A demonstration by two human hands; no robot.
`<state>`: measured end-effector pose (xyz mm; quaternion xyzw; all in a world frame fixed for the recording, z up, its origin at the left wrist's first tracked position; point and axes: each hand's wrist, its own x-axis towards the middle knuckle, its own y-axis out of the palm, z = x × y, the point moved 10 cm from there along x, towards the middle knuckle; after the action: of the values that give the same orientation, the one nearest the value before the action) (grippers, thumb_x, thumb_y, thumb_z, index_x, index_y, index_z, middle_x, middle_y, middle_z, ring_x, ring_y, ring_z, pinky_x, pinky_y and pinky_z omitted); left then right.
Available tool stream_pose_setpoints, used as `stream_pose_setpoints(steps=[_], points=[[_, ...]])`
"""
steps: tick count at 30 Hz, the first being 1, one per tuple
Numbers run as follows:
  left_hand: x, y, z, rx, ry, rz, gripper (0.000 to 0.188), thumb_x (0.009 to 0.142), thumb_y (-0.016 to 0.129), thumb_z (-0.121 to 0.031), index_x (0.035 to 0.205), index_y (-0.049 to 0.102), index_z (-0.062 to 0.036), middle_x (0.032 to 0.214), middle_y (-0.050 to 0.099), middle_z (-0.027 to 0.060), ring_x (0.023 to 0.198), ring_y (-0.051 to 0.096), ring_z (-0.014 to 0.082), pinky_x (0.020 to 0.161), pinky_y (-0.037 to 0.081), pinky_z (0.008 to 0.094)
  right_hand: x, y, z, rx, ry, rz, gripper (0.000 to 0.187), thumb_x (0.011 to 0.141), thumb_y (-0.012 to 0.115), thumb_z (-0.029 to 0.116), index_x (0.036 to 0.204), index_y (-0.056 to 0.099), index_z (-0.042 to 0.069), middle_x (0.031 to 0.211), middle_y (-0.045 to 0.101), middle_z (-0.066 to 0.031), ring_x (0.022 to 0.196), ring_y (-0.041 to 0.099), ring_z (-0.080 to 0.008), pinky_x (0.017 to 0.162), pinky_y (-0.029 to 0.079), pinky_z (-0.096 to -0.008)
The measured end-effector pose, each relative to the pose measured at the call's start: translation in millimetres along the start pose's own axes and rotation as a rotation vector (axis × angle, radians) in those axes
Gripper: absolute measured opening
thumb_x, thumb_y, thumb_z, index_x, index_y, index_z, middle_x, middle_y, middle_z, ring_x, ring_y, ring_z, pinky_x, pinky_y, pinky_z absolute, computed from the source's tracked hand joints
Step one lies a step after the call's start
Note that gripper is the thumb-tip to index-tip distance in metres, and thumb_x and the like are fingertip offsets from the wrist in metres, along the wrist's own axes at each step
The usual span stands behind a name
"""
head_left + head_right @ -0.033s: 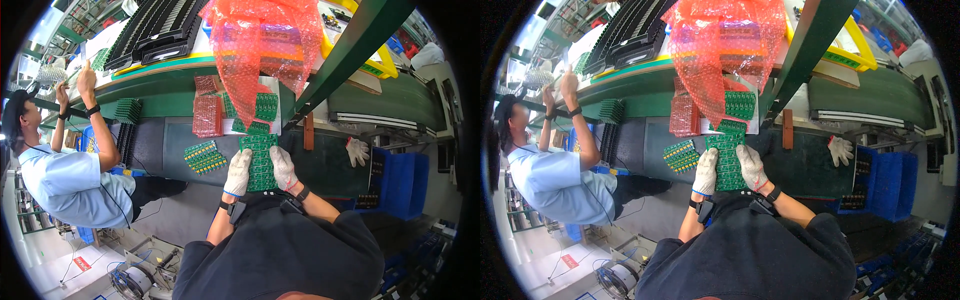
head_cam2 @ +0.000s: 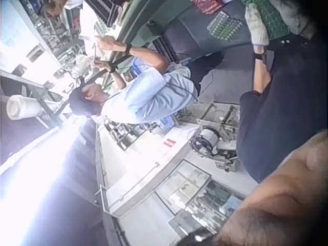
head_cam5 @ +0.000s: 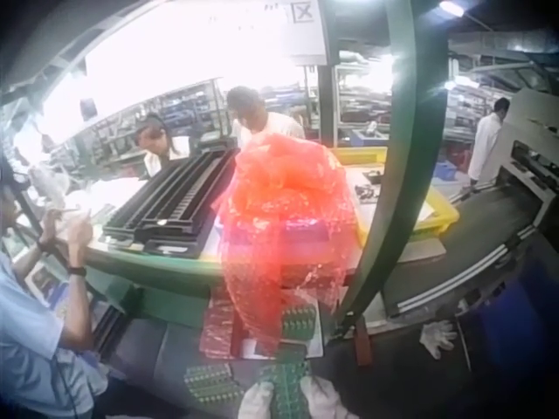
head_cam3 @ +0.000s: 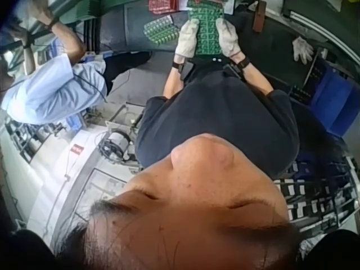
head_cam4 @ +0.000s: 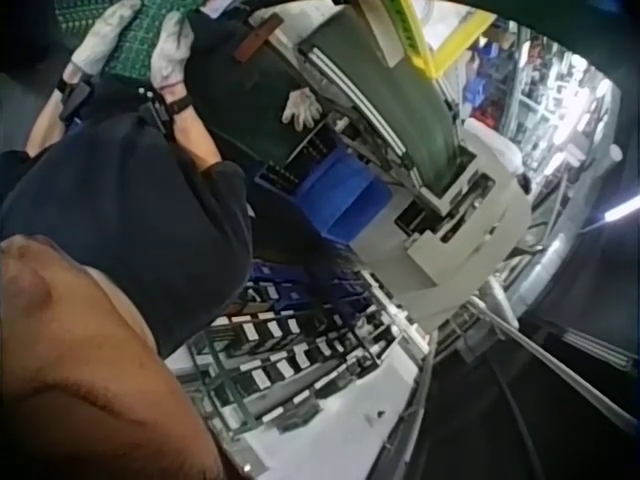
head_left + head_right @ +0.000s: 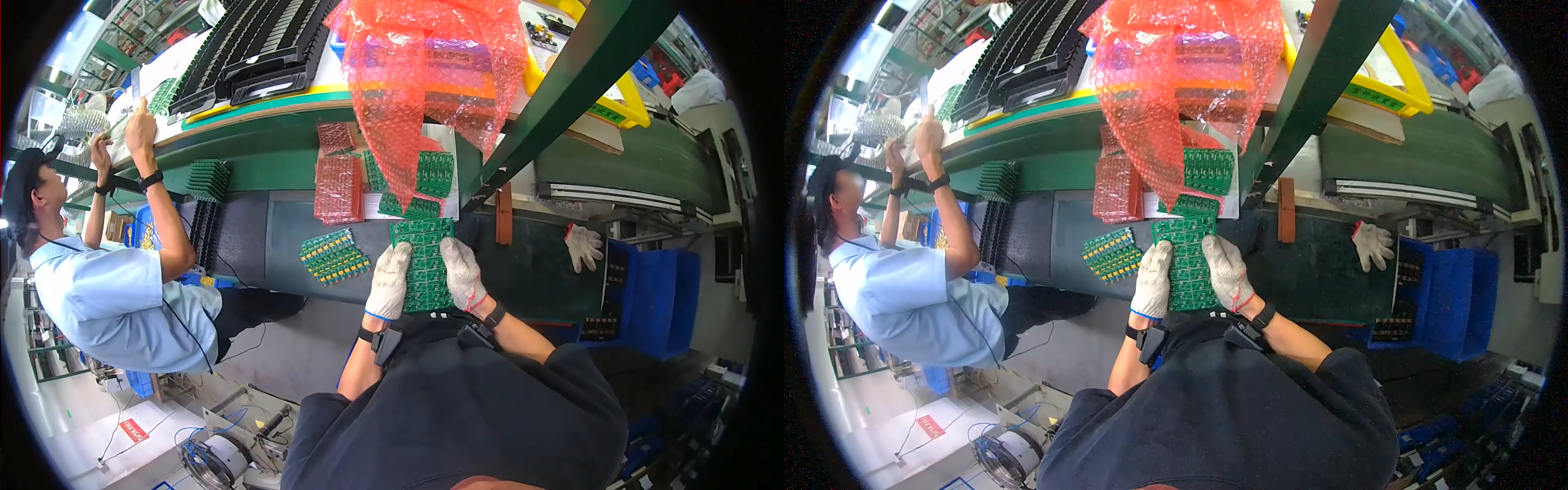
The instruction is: The person picks up green circuit boards from the table, aligns them into stacks, and organizes them before placing the boards into a black tray.
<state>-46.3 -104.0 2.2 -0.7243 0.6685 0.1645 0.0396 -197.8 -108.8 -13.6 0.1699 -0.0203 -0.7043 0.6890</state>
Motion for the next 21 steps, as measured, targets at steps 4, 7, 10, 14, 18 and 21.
stream_pose_setpoints(steps=[4, 7, 10, 14, 18, 21], points=[[1.1, -0.5, 6.7, 0.274, 0.041, 0.086, 0.034, 0.103, 0.038, -0.016, 0.127, 0.056, -0.0004, 0.124, 0.058, 0.0203, 0.119, 0.053, 0.0323, 0.103, 0.041, 0.0402, -0.5, 2.6, 4.8, 0.009, -0.042, -0.002, 0.041, 0.103, 0.045, 0.035, 0.106, 0.061, -0.002, 0.089, 0.059, 0.0032, 0.081, 0.047, -0.0055, 0.075, 0.041, -0.0242], [0.6, 2.6, 3.0, 0.261, -0.014, 0.071, 0.034, 0.103, 0.038, -0.016, 0.128, 0.056, -0.0006, 0.125, 0.058, 0.0203, 0.119, 0.053, 0.0322, 0.104, 0.041, 0.0401, -0.7, 1.9, 5.6, 0.037, -0.043, -0.01, 0.04, 0.103, 0.046, 0.034, 0.106, 0.062, -0.002, 0.089, 0.059, 0.0034, 0.081, 0.047, -0.0052, 0.074, 0.041, -0.0239], [1.1, 2.6, 5.3, 0.25, -0.03, 0.068, 0.034, 0.103, 0.039, -0.016, 0.128, 0.056, -0.0008, 0.126, 0.057, 0.0204, 0.119, 0.053, 0.0324, 0.104, 0.041, 0.0398, -1.3, 1.7, 9.0, 0.06, -0.059, -0.019, 0.038, 0.103, 0.047, 0.033, 0.106, 0.062, -0.002, 0.089, 0.059, 0.0038, 0.081, 0.047, -0.005, 0.074, 0.041, -0.0237], [3.9, -0.1, 12.0, 0.237, 0.014, 0.072, 0.034, 0.103, 0.04, -0.017, 0.129, 0.055, -0.0009, 0.126, 0.058, 0.0198, 0.119, 0.053, 0.0317, 0.105, 0.04, 0.0389, 0.1, 1.1, 4.4, 0.073, -0.006, -0.036, 0.037, 0.103, 0.047, 0.032, 0.105, 0.062, -0.002, 0.089, 0.058, 0.0047, 0.081, 0.047, -0.0045, 0.073, 0.041, -0.0229], [6.8, -6.1, 28.9, 0.188, 0.05, 0.032, 0.035, 0.103, 0.042, -0.021, 0.13, 0.054, -0.0006, 0.125, 0.059, 0.0163, 0.118, 0.054, 0.0272, 0.104, 0.041, 0.0366, 0.2, -6.7, -5.4, 0.081, 0.019, -0.119, 0.036, 0.103, 0.049, 0.032, 0.103, 0.062, -0.001, 0.089, 0.057, 0.0059, 0.08, 0.046, -0.0036, 0.072, 0.04, -0.0215], [6.9, -9.5, 32.4, 0.096, 0.046, -0.021, 0.037, 0.103, 0.045, -0.024, 0.129, 0.054, 0.0002, 0.124, 0.06, 0.013, 0.116, 0.055, 0.023, 0.102, 0.042, 0.0346, -0.1, -3.5, -9.3, 0.091, -0.024, -0.037, 0.036, 0.102, 0.051, 0.033, 0.11, 0.062, -0.001, 0.092, 0.058, 0.0051, 0.082, 0.048, -0.0032, 0.075, 0.04, -0.0201]])
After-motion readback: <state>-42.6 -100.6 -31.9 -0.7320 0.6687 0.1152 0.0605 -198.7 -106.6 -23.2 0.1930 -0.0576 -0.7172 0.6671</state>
